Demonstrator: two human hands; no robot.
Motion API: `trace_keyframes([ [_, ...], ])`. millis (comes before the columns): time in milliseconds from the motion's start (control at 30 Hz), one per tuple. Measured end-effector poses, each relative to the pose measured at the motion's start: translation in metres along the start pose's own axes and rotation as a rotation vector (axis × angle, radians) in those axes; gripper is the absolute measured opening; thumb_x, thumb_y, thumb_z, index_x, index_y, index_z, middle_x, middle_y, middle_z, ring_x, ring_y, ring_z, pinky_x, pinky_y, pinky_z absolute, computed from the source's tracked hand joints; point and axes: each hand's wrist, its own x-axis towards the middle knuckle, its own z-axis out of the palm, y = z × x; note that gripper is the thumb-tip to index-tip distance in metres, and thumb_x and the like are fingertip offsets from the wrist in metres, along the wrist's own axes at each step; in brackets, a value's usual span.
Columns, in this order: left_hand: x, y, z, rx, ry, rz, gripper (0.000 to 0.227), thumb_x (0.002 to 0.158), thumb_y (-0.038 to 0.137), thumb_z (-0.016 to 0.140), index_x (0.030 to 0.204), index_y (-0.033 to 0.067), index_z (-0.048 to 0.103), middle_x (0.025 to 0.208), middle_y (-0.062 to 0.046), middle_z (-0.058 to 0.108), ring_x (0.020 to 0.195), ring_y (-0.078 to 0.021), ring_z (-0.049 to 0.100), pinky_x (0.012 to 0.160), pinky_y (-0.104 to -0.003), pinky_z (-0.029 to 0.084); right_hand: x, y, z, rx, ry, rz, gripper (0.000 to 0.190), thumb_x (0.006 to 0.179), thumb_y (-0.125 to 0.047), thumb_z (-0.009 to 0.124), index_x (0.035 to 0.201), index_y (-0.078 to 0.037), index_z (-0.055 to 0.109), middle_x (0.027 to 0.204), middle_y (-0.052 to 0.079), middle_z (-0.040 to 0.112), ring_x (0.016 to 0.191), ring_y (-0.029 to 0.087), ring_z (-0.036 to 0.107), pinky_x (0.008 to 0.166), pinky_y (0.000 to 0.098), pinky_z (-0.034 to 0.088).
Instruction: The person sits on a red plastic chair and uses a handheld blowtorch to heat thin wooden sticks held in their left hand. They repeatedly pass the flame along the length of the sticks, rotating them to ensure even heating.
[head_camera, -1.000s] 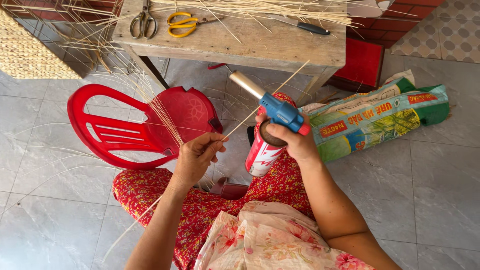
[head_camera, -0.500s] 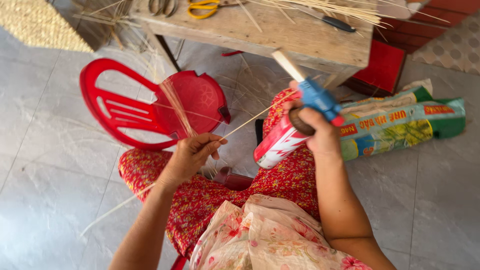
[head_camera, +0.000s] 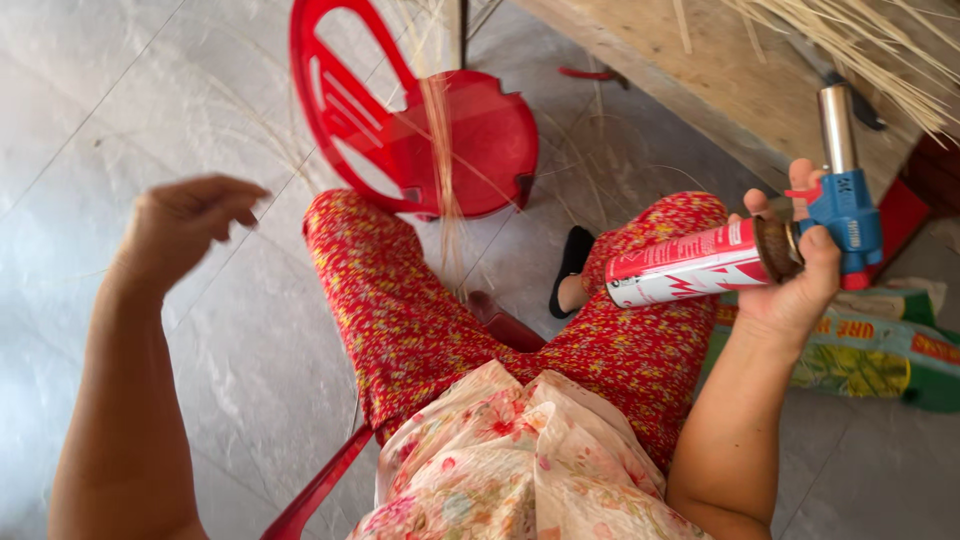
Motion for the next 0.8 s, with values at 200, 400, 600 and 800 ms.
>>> trace_keyframes([
  [200,-0.019,-0.081,-0.025,-0.383,0.494,-0.12,0.021,0.111,0.006,0.058,0.127,0.005,0.072,0.093,-0.007,0.072,0.066,-0.0067,0.054,0.057,-0.022,0.041,0.024,0.015,0.021,-0.018,-0.143,0.075,0.063,0.095,-0.031,0.078,0.148,-0.008,0.054,0.151,0.008,0.054,0.113,0.027,0.065,0.096,0.0451,0.06],
  [400,-0.002,-0.182,-0.004,-0.519,0.621,-0.373,0.021,0.106,0.011,0.058,0.124,0.0065,0.068,0.093,-0.007,0.075,0.063,-0.0111,0.068,0.054,-0.025,0.054,0.049,0.035,0.036,-0.019,-0.232,0.145,0.057,0.096,-0.026,0.08,0.142,-0.008,0.052,0.141,0.008,0.058,0.111,0.026,0.064,0.094,0.0439,0.056],
  [600,0.028,-0.246,0.041,-0.615,0.686,-0.493,0.02,0.106,0.014,0.059,0.122,0.0034,0.064,0.097,-0.012,0.074,0.068,-0.0181,0.071,0.058,-0.031,0.057,0.065,0.055,0.044,-0.051,-0.229,0.193,0.065,0.095,-0.027,0.08,0.151,-0.007,0.053,0.135,0.012,0.06,0.111,0.027,0.066,0.1,0.047,0.059],
  [800,0.07,-0.229,0.062,-0.056,0.879,-0.203,0.039,0.1,0.006,0.072,0.137,0.0047,0.059,0.129,-0.012,0.067,0.116,-0.0234,0.063,0.097,-0.037,0.051,0.073,0.074,0.042,-0.042,-0.197,0.265,0.064,0.095,-0.029,0.082,0.148,-0.006,0.052,0.134,0.012,0.062,0.11,0.026,0.067,0.099,0.0449,0.059],
])
